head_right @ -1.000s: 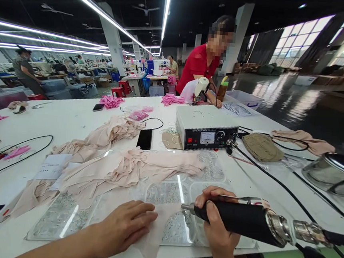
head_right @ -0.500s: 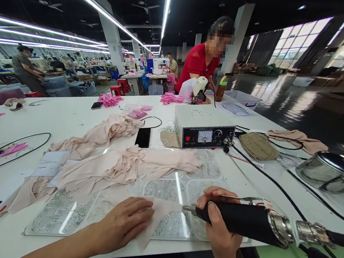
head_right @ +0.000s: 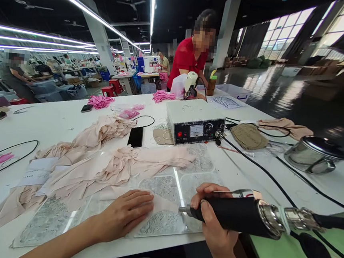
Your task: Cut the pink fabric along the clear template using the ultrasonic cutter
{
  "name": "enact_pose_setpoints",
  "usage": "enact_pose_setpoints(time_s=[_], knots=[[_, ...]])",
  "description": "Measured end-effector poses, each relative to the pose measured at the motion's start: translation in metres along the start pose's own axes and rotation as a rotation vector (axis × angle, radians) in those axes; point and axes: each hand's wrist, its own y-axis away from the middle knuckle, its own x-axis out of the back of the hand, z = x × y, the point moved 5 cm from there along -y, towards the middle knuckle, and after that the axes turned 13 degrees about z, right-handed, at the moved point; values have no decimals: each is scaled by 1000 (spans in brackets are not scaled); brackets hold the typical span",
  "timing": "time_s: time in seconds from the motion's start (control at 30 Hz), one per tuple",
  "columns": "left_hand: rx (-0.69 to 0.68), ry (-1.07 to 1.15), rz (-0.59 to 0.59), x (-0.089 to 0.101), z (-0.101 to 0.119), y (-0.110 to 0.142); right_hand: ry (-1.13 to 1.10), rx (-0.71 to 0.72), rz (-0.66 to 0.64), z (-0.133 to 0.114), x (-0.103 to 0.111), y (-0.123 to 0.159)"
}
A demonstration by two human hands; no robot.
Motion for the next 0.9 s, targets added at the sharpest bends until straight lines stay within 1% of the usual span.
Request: enact_pose_setpoints(time_s=[0.07, 0.17, 0.27, 0.37, 0.43, 0.5, 0.57, 0.67, 0.77, 0.9], knots=[[7, -24, 0, -3, 3, 1, -37, 16, 16, 0, -3, -1], [-3, -47, -37, -5, -1, 3, -22, 21, -14, 3, -5, -2], [-32, -34, -90, -2, -9, 3, 14, -20, -61, 5, 0, 0], [-59, -22, -125, 3, -11, 0, 3, -63, -81, 5, 5, 3], [-59, -30, -111, 4, -6, -3, -10, -78, -85, 5, 5, 4], [-47, -36, -71, 4, 3, -5, -25, -79, -71, 5, 3, 5], [-18, -35, -39, 0, 13, -6, -47, -75, -55, 6, 1, 4], [34, -57, -33, -10, 24, -5, -53, -87, -61, 9, 0, 3], [68, -107, -25, -17, 27, -1, -25, -103, -83, 12, 6, 2], [84, -128, 19, -17, 28, 2, -8, -133, -130, 15, 18, 2]])
